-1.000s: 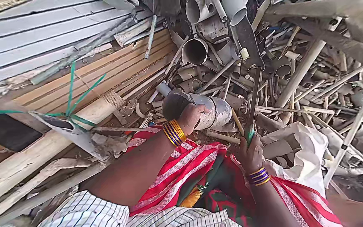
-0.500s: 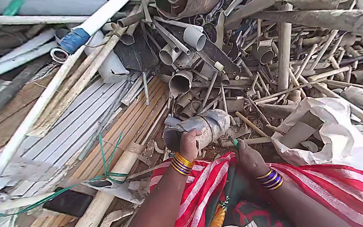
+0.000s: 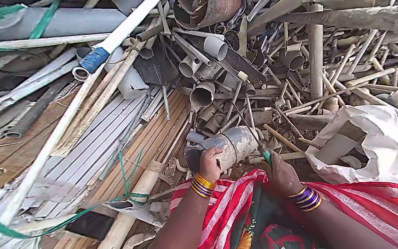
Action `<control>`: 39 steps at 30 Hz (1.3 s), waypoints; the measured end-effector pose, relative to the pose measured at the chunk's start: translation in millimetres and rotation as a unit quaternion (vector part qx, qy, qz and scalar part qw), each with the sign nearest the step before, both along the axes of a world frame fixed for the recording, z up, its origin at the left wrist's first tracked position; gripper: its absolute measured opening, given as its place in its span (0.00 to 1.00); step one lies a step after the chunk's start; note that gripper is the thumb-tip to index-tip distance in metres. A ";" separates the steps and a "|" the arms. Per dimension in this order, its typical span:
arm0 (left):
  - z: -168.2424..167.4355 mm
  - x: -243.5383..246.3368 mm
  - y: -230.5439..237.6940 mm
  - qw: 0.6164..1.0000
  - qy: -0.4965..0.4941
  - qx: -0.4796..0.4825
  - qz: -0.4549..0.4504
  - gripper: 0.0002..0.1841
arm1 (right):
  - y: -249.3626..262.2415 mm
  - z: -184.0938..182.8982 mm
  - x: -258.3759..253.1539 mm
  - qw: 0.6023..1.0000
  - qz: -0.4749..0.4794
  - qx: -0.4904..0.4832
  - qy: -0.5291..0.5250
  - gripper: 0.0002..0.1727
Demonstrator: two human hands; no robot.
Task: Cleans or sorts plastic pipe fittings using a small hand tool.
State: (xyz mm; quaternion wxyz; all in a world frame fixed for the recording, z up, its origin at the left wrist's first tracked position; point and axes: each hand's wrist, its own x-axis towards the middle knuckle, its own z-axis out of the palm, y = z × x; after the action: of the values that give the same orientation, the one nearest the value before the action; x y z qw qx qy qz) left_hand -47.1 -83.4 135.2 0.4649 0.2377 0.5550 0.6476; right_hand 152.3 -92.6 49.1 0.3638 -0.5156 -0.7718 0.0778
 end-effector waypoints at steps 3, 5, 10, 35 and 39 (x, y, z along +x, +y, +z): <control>-2.2 -1.5 0.7 1.000 0.004 0.002 0.004 0.09 | -1.9 -8.0 2.3 0.998 0.033 -0.025 -0.056 0.25; -2.9 0.0 1.0 1.000 0.006 0.004 0.009 0.09 | 14.0 3.0 5.7 0.932 -0.004 -0.356 -0.059 0.26; -1.0 -4.9 -1.6 0.999 0.018 0.042 0.026 0.11 | 41.6 1.7 20.3 0.890 -0.101 -0.378 0.235 0.23; -2.1 -17.1 0.7 0.991 0.000 0.103 0.080 0.14 | -21.4 36.7 -7.8 0.758 0.187 -0.494 0.382 0.16; -5.6 -16.3 3.8 0.992 0.017 0.092 0.085 0.12 | -22.9 33.5 -14.6 0.774 0.148 -0.495 0.367 0.18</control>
State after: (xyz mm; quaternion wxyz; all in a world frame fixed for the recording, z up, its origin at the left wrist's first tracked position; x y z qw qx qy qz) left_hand -63.5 -79.6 129.6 0.3745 0.2429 0.5190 0.7290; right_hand 137.6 -115.4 82.6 0.2983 -0.4358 -0.5015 0.6853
